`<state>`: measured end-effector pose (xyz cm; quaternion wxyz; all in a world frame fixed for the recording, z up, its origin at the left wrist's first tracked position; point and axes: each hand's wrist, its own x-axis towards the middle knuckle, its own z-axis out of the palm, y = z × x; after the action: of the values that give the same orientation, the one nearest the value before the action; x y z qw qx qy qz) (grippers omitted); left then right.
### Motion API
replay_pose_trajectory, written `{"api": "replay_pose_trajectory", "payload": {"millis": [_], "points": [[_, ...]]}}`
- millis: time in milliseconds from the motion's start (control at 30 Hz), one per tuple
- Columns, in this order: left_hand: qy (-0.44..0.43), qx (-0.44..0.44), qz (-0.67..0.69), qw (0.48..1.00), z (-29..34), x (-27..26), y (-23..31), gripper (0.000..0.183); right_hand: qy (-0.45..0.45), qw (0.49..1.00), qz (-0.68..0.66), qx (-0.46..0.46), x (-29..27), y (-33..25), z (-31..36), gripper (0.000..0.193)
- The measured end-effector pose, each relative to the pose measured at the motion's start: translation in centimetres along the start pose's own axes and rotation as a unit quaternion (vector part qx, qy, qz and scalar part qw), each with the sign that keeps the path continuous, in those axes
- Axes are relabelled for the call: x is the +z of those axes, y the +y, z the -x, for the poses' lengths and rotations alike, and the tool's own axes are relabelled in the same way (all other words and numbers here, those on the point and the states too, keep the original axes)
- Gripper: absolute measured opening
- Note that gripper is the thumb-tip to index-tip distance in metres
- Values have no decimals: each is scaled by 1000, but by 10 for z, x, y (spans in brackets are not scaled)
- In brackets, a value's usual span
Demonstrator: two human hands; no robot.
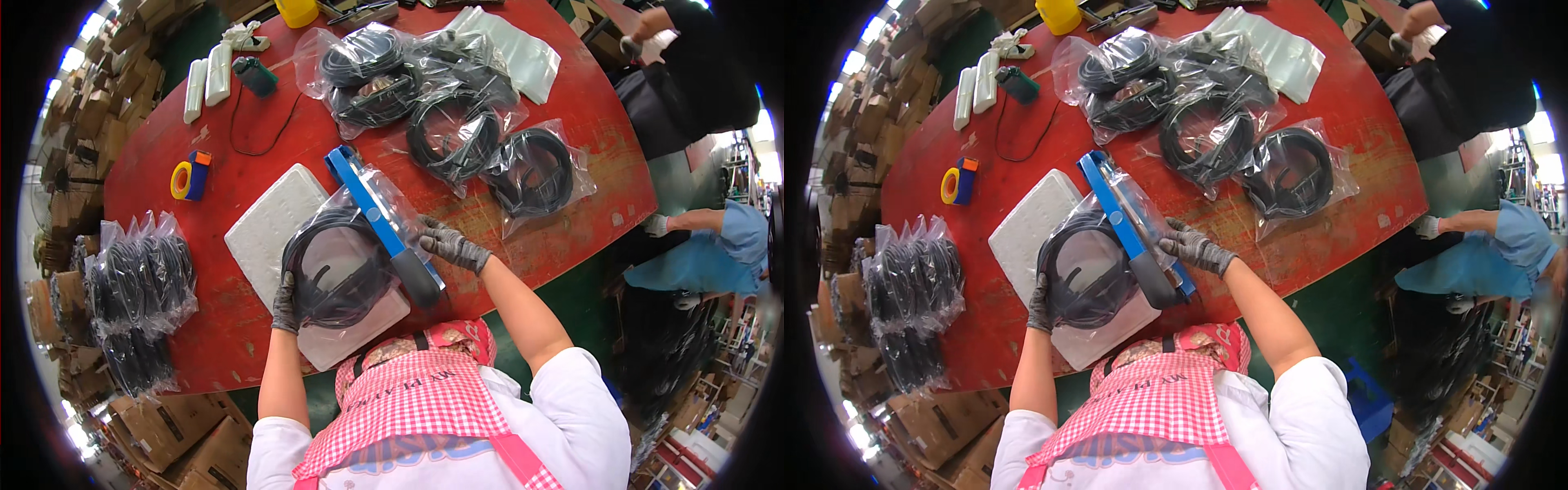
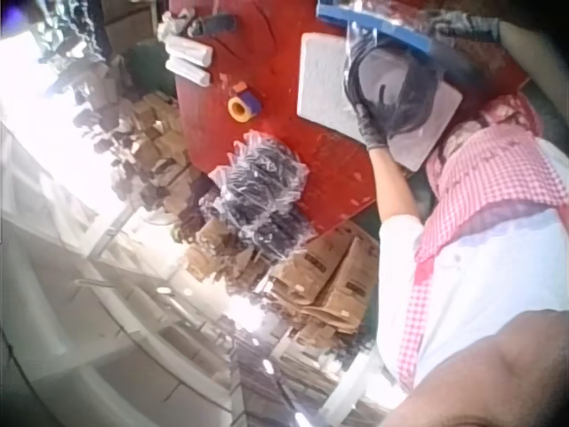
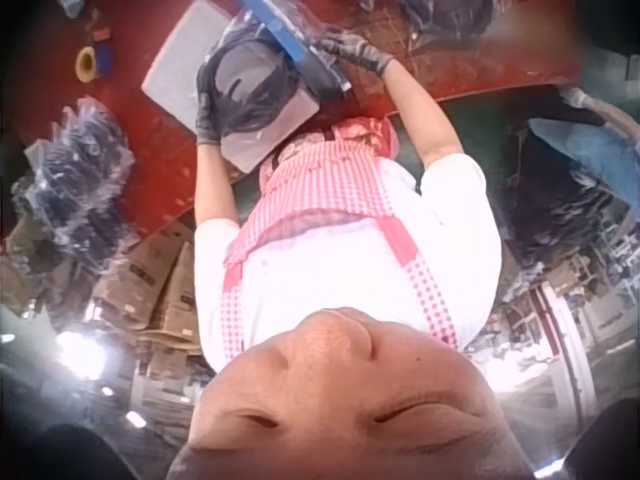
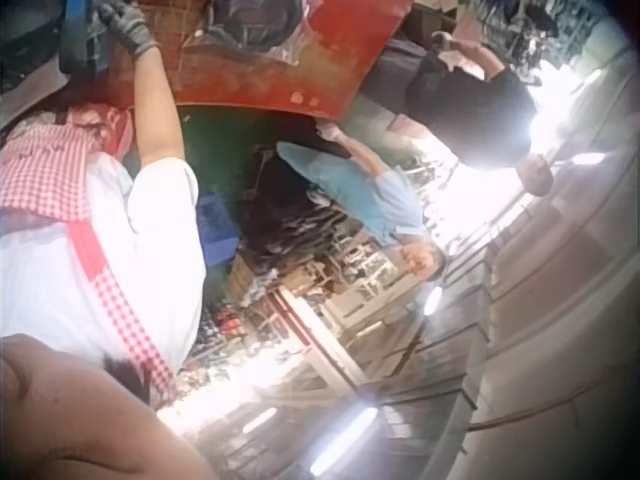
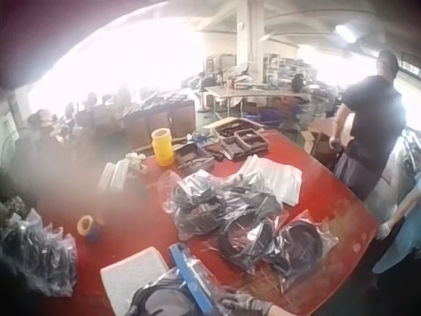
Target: Packaging black hose coils into plastic bags and sealing them using a manual heat sealer.
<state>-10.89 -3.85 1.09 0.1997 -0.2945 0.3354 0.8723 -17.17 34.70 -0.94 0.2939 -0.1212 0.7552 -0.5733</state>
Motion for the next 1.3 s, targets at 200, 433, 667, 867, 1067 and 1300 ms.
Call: {"api": "replay_pose_trajectory", "payload": {"millis": [200, 433, 667, 867, 1067, 1300], "points": [[29, 9, -24, 999, -6, -18, -4, 48, -60, 912, 403, -57, -32, -22, 59, 48], [139, 34, -65, 988, -19, -57, -9, 47, 258, 961, 52, 82, -6, -102, 63, 36], [171, 64, -70, 981, 4, -31, -9, 51, 154, 879, 451, 14, 79, -140, 43, 70], [159, 65, -91, 981, -11, -58, -14, 49, 261, 830, 474, -134, 96, -51, 40, 58], [166, 98, -99, 976, -3, -47, -17, 50, 268, 839, 437, -184, 95, -43, 38, 52], [171, 103, -105, 974, -4, -47, -16, 51, 266, 845, 427, -181, 93, -47, 38, 50]]}}
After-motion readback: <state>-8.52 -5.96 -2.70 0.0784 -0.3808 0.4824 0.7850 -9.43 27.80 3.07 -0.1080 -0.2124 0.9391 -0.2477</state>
